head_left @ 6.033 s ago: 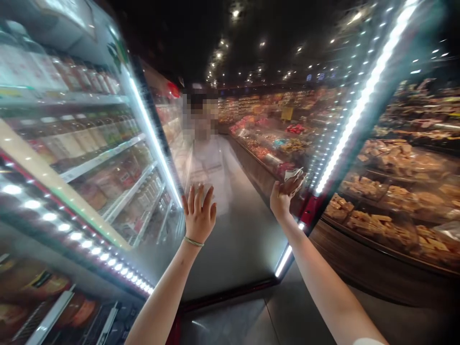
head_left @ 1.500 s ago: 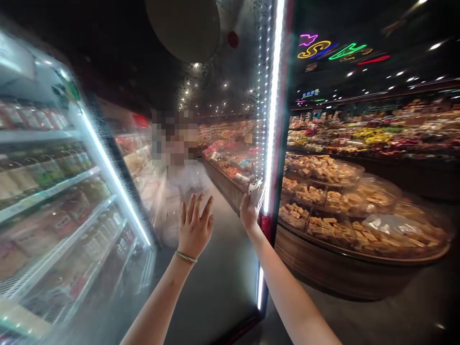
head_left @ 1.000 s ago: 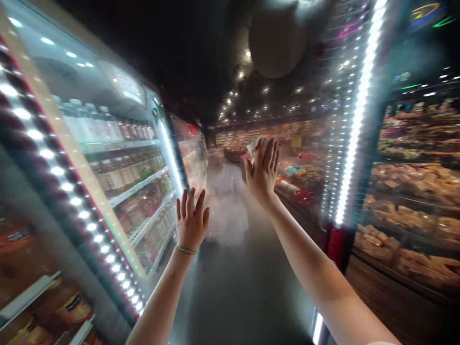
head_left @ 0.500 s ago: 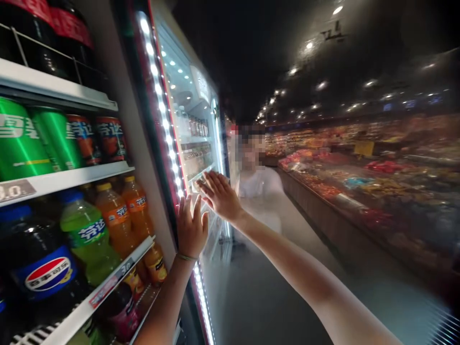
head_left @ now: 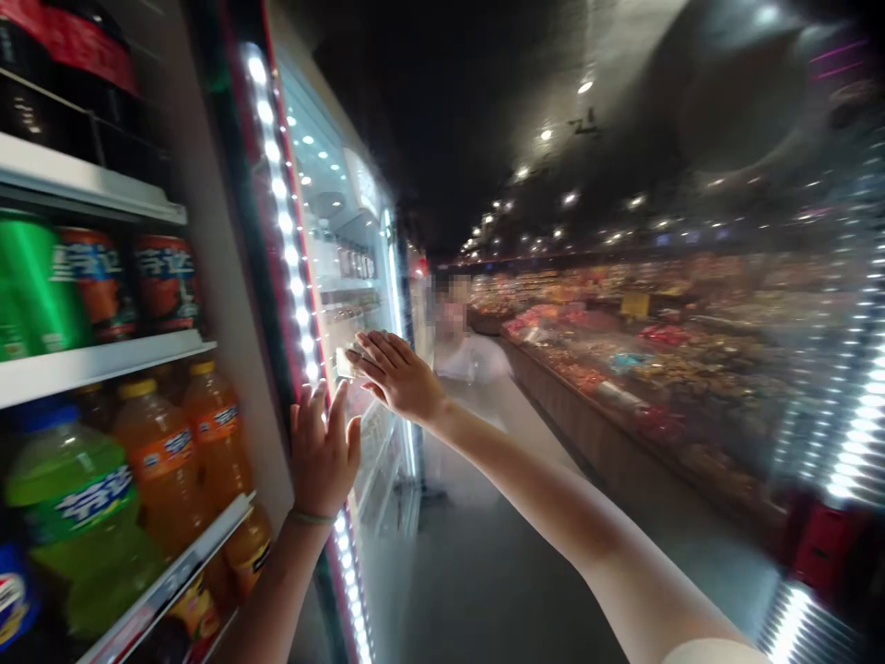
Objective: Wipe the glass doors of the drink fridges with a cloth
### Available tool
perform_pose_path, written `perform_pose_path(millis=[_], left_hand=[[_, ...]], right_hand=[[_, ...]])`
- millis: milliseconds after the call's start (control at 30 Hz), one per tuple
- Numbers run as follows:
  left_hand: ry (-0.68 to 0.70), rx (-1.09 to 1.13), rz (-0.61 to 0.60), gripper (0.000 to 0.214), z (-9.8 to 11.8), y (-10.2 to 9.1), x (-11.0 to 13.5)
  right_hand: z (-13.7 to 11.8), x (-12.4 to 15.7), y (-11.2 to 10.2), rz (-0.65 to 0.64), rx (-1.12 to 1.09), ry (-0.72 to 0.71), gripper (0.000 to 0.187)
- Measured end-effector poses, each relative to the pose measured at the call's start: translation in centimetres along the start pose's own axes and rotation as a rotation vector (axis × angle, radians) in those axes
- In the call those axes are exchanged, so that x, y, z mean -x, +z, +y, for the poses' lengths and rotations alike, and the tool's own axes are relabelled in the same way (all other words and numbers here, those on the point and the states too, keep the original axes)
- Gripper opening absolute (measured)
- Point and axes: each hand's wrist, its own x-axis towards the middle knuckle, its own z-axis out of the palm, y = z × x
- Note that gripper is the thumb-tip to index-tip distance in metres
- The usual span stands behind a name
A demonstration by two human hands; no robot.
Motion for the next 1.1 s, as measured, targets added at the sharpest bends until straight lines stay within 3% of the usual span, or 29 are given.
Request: perform_pose_path(millis=[133, 267, 467, 633, 800, 933, 1000, 1100], left_hand=[[0.073, 0.036, 0.079, 0.063, 2.0, 1.8, -3.0], [0.124, 0.073, 0.131, 0.065, 6.3, 3.8, -6.8], [0.283, 0.169, 0.151, 0.066, 16.6, 6.6, -11.8], [0.406, 0.248, 0.136, 0.066, 25.8, 9.4, -13.8], [0.46, 0.298, 0.114, 0.061, 33.3, 11.4, -13.9], [0.495, 0.313, 0.079, 0.058, 37.1, 12.3, -13.2], [0.507, 0.317, 0.061, 0.057, 38.1, 12.6, -12.8], [0.508, 0.307, 0.053, 0.055, 38.2, 12.5, -12.6]], right_hand=[[5.2, 0.2, -4.6, 0.046, 0.115, 0.091, 0.066], [10.8, 2.7, -8.9, 0.161, 0.227, 0.242, 0.063], [18.6, 10.0, -14.8, 0.262, 0.322, 0.44, 0.058], [23.2, 19.6, -18.5, 0.329, 0.383, 0.646, 0.061], [24.6, 31.8, -19.2, 0.379, 0.404, 0.882, 0.064], [23.6, 39.9, -18.0, 0.417, 0.395, 1.052, 0.066], [23.2, 42.1, -17.5, 0.409, 0.381, 1.091, 0.067], [23.7, 42.5, -17.8, 0.406, 0.394, 1.076, 0.068]])
